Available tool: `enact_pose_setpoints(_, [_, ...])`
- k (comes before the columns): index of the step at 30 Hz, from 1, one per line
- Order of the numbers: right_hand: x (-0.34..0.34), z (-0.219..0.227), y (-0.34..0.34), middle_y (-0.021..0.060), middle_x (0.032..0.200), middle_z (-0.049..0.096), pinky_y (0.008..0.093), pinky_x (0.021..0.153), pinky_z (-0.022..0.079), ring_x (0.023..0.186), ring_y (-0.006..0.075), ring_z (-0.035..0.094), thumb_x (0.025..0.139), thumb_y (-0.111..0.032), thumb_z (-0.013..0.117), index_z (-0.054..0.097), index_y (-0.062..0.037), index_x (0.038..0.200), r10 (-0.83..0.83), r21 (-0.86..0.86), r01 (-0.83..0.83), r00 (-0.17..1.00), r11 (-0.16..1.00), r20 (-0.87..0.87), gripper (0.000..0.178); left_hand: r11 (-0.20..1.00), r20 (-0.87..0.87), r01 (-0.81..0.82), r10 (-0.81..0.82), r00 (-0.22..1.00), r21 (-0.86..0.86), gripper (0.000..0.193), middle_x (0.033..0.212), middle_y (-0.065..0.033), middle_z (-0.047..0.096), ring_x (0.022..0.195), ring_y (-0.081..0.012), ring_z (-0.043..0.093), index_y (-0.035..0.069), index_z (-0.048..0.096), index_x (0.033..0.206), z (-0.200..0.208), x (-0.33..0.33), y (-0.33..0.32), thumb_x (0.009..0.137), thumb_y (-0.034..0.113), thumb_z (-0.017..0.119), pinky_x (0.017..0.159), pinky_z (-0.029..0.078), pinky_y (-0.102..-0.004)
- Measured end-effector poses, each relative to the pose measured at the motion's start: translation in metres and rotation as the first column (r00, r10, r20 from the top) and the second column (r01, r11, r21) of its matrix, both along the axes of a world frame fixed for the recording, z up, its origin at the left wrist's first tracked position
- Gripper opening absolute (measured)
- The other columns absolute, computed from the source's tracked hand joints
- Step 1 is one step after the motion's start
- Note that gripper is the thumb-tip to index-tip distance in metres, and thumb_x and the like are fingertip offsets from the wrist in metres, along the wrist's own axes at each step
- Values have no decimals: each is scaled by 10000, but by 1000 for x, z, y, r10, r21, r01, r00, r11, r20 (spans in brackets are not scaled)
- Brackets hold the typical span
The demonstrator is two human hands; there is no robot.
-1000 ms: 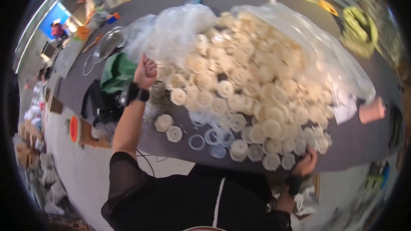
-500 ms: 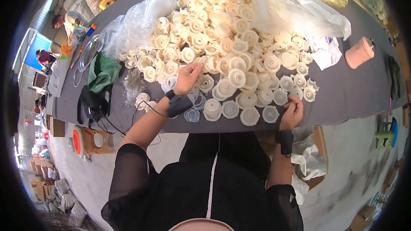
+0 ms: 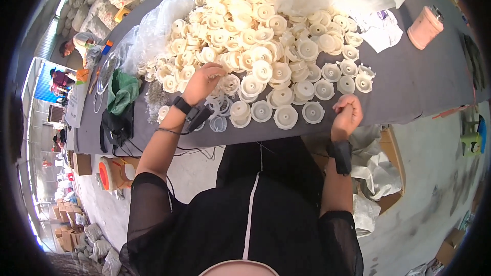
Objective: Assembling small plastic components by inserting clear plastic pins into white flower-shaped bases.
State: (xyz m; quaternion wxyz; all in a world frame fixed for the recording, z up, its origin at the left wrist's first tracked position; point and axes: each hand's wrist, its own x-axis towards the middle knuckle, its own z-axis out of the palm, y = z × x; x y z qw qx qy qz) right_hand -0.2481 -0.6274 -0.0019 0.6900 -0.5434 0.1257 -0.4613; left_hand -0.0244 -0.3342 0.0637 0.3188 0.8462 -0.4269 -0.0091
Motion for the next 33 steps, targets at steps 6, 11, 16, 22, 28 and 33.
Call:
enact_pose_setpoints(6, [-38,121,14,102,822,561,275,561,430,557,122,476,894,-320,414,471,18,1118,205,55,-200,971,978,-119,409,999,40,5,-6,999,36,163,941,-109,599,862,-291,581,55,637,863,5,4,23,744,-17,552,719,469,-328])
enact_pose_setpoints(11, [-73,145,-17,135,935,581,296,584,449,688,151,560,824,-278,527,493,-2,1132,685,-355,-738,194,574,703,415,999,-28,-19,19,999,-25,159,920,-101,600,805,-275,582,43,629,867,8,-2,18,740,-21,556,692,469,-324])
enact_pose_setpoints(16, [-53,119,9,145,1189,521,406,882,402,1039,283,539,749,-109,576,508,-71,1161,72,-376,-571,611,729,-788,420,996,-61,-83,81,995,-35,213,912,-56,591,710,-132,571,45,615,948,-4,-8,38,763,-48,567,631,454,-223])
enact_pose_setpoints(22, [-38,112,25,78,890,526,303,646,394,757,170,509,785,-83,560,520,-77,843,580,135,-658,728,741,366,71,926,-353,-253,146,924,-279,178,854,-68,573,693,-150,556,36,604,919,-17,-13,54,756,-29,575,614,453,-243])
enact_pose_setpoints(28, [9,61,90,16,580,399,229,401,251,452,88,322,749,17,395,434,-71,647,585,446,-536,810,717,35,140,1000,-135,-4,0,991,-25,193,842,-65,569,716,-183,567,69,604,931,-13,-50,40,743,31,625,616,459,-271])
enact_pose_setpoints(33, [35,67,139,32,720,537,188,530,376,574,73,468,872,-56,406,522,-39,871,747,322,-674,610,665,-265,117,999,126,-11,5,992,48,185,794,-83,542,683,-240,555,76,600,900,-26,-58,32,720,48,626,601,458,-311])
